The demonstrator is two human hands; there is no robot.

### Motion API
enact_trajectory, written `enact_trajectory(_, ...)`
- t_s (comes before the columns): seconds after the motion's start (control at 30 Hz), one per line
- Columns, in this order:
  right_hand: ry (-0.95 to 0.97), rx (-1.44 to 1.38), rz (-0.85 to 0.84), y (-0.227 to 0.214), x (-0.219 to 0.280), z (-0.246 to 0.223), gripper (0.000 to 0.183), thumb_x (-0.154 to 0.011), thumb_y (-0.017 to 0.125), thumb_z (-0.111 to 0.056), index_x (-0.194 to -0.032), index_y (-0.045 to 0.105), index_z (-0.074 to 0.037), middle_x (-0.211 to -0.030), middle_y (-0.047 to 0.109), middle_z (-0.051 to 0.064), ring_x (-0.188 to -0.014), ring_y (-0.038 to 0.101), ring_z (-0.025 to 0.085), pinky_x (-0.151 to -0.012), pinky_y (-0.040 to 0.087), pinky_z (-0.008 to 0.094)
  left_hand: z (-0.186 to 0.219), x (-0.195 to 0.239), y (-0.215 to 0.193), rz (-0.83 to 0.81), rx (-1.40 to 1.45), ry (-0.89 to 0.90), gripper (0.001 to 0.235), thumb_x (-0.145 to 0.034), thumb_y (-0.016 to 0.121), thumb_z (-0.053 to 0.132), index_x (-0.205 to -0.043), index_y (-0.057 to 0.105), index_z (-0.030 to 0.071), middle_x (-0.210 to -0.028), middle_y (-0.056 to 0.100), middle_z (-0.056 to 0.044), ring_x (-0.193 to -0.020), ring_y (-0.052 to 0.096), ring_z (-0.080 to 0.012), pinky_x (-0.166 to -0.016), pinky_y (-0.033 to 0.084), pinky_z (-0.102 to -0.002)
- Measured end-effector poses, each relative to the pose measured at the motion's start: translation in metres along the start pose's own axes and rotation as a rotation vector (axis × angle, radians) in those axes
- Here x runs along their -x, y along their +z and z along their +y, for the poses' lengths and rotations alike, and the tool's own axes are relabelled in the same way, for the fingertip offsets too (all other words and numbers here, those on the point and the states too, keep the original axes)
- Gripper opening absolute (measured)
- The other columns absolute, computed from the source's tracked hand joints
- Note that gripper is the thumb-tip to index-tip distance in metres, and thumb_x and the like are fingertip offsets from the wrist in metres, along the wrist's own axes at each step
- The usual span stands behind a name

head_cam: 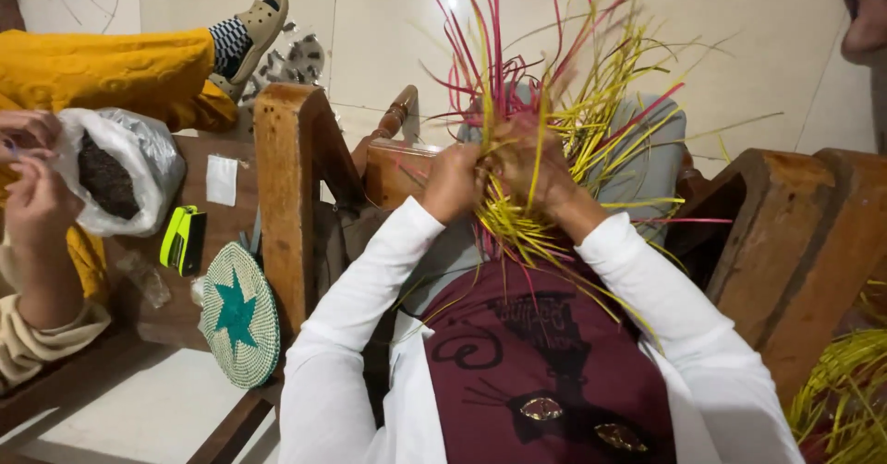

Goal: Weaving a basket by interlacing colorful flexible strands and using wooden blocks to compress the weave.

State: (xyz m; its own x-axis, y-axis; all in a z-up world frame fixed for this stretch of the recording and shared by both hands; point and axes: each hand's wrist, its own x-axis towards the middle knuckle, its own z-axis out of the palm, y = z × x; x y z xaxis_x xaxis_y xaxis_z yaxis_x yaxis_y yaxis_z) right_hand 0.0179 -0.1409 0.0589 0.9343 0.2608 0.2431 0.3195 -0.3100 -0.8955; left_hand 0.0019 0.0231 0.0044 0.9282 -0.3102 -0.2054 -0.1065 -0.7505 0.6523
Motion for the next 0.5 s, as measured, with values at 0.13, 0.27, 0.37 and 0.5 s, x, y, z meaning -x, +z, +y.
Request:
enact_trajectory(0.13, -0.061, 0.107, -0.02, 0.008, 0.012, 0.045, 0.017, -0.082, 0.075, -0.007, -0.07, 0.063, -0.003, -0.072, 0.063, 0.013, -0.076, 0.064, 0.032, -0.069, 0.052, 0.037, -0.009, -0.002, 0.004, 0.032, 0.206, -0.19, 0.019, -0.079, 0.06, 0.024, -0.082, 0.071, 0.009, -0.07, 0.068, -0.013, -0.079, 0.068, -0.0348, -0.069, 0.053, -0.044)
enact_trajectory(0.27, -0.004, 0.107, -0.062, 0.014, 0.023, 0.058, 0.018, -0.077, 0.079, -0.014, -0.082, 0.067, -0.001, -0.077, 0.062, 0.016, -0.08, 0.063, 0.038, -0.073, 0.05, 0.044, -0.015, 0.0, 0.006, 0.1, 0.325, -0.088, 0.02, -0.079, 0.062, 0.019, -0.093, 0.074, 0.013, -0.082, 0.071, -0.014, -0.088, 0.068, -0.0346, -0.075, 0.055, -0.041)
enact_trajectory(0.37, -0.061, -0.05, -0.03, 0.019, 0.031, 0.053, 0.011, -0.08, 0.077, -0.007, -0.088, 0.07, -0.003, -0.087, 0.063, 0.014, -0.087, 0.062, 0.036, -0.079, 0.049, 0.042, -0.015, 0.001, 0.003, 0.057, 0.357, -0.143, 0.02, -0.08, 0.061, 0.021, -0.092, 0.074, 0.012, -0.083, 0.071, -0.015, -0.089, 0.067, -0.0363, -0.076, 0.054, -0.044)
enact_trajectory(0.5, -0.199, 0.191, -0.046, 0.022, 0.044, 0.07, 0.009, -0.083, 0.072, -0.009, -0.089, 0.072, -0.015, -0.095, 0.064, 0.004, -0.089, 0.06, 0.027, -0.08, 0.049, 0.037, -0.033, -0.011, 0.016, -0.105, 0.373, -0.422, 0.03, -0.081, 0.061, 0.045, -0.091, 0.075, 0.021, -0.084, 0.074, -0.006, -0.089, 0.069, -0.0334, -0.081, 0.054, -0.044)
